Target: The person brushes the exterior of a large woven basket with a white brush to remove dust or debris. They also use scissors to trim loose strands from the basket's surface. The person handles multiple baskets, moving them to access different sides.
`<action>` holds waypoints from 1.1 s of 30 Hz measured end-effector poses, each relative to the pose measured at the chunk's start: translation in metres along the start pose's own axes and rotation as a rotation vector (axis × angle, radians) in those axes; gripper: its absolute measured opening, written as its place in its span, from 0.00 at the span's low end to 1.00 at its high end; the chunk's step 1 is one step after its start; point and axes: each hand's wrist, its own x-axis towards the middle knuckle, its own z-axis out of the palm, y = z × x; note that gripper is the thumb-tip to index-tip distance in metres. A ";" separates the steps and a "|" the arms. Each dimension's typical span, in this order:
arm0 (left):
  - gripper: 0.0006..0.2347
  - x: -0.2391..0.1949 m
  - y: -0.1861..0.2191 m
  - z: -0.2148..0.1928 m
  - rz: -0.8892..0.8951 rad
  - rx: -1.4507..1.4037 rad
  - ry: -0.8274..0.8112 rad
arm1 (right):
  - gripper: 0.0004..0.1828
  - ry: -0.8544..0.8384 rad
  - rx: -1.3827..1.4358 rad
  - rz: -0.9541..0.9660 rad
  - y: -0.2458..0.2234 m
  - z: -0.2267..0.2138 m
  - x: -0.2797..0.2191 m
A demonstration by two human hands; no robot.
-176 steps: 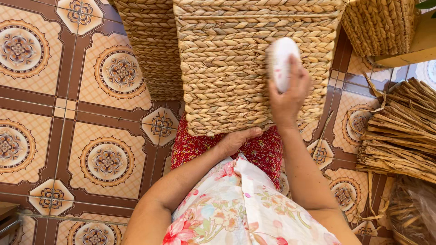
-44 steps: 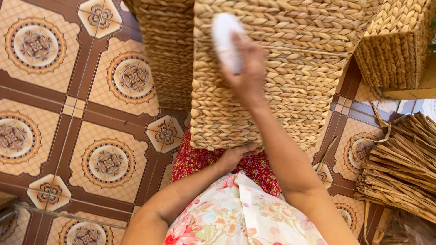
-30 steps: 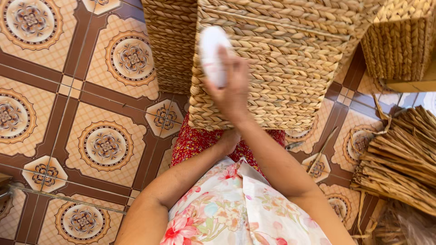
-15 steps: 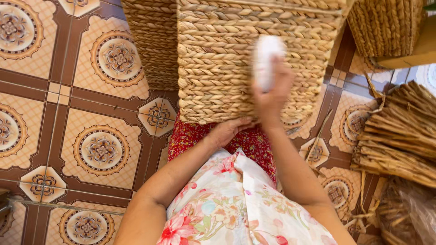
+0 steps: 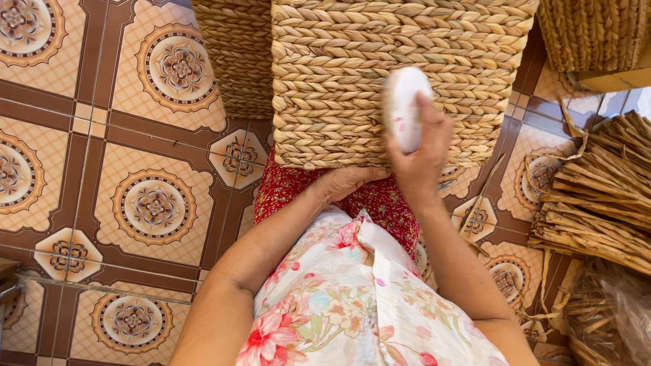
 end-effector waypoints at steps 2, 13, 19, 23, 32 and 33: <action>0.25 -0.002 0.002 0.002 0.093 -0.066 -0.089 | 0.39 -0.097 -0.025 -0.150 -0.031 0.023 -0.007; 0.20 -0.008 0.015 0.002 0.056 -0.123 0.120 | 0.43 -0.045 -0.111 -0.132 0.027 -0.002 -0.026; 0.16 -0.012 0.027 0.014 0.016 -0.033 0.249 | 0.40 0.267 -0.185 0.185 0.077 -0.041 -0.027; 0.17 -0.015 0.035 0.020 0.038 -0.060 0.273 | 0.39 0.082 -0.016 0.094 0.044 0.010 -0.028; 0.17 -0.028 0.054 0.011 0.064 0.140 0.353 | 0.39 0.404 0.505 0.500 0.137 -0.011 -0.043; 0.17 -0.030 0.056 0.012 0.065 0.174 0.356 | 0.39 0.450 0.504 0.475 0.161 -0.014 -0.055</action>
